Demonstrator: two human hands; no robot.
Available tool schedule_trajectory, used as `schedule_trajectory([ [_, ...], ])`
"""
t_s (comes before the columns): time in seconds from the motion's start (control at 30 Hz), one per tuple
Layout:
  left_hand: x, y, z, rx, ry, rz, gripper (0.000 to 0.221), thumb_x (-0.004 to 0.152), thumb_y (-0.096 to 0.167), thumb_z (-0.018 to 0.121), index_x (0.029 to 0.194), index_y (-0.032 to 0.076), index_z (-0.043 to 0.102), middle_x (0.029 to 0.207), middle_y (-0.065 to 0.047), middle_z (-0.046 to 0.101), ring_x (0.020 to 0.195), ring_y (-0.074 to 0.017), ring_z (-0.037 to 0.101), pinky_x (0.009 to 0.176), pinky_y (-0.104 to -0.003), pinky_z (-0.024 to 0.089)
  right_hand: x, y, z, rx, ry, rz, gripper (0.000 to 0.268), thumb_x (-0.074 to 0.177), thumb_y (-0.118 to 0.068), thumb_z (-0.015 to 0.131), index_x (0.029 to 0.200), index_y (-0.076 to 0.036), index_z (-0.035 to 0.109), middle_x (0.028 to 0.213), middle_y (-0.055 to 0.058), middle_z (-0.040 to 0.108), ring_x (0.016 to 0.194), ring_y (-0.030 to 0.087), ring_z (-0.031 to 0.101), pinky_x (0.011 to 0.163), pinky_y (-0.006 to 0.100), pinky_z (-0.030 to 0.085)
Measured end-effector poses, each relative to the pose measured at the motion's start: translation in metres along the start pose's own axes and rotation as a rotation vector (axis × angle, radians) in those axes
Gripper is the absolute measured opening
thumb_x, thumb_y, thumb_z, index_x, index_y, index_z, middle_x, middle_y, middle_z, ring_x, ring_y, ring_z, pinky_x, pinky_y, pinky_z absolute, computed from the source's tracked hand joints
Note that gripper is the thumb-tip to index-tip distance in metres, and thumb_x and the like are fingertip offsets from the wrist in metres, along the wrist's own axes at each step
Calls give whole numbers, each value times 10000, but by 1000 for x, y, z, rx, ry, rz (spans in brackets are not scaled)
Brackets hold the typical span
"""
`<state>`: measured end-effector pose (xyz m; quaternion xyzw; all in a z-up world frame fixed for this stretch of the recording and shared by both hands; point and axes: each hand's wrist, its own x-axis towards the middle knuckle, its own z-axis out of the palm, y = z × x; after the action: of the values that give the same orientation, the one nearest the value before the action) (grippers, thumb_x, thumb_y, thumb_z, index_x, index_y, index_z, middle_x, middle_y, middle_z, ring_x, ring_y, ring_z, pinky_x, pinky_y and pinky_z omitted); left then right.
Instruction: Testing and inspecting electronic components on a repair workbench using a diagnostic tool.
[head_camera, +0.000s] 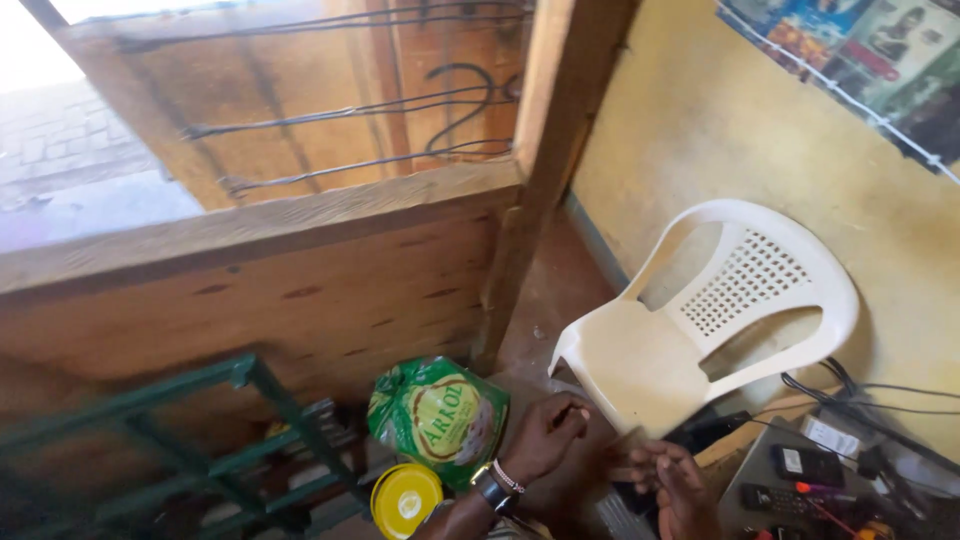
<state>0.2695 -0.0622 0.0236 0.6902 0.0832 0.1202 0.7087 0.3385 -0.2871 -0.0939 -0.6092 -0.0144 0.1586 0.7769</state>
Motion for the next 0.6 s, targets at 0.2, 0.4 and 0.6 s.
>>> schedule_trajectory([
  [0.2, 37, -22, 22, -31, -96, 26, 135, 824, 119, 510, 867, 84, 634, 665, -19, 569, 579, -89, 522, 562, -201, 425, 1, -35, 23, 48, 115, -38, 344, 782, -232, 554, 1012, 24, 550, 850, 216, 650, 591, 235, 560, 540, 302, 405],
  [0.4, 56, -13, 60, 18, -204, -13, 140, 808, 108, 514, 838, 67, 644, 660, -9, 573, 596, -94, 516, 548, -211, 432, -23, -76, 15, 120, 255, -72, 279, 801, -244, 548, 948, -8, 568, 818, 158, 646, 614, 197, 578, 530, 279, 413],
  [0.6, 57, -14, 88, 190, -294, -46, 203, 833, 174, 530, 650, 93, 563, 654, -9, 577, 663, -107, 520, 654, -240, 413, -73, -48, -64, 266, 524, -148, 379, 757, -362, 603, 943, -34, 563, 800, 143, 623, 591, 200, 568, 498, 273, 402],
])
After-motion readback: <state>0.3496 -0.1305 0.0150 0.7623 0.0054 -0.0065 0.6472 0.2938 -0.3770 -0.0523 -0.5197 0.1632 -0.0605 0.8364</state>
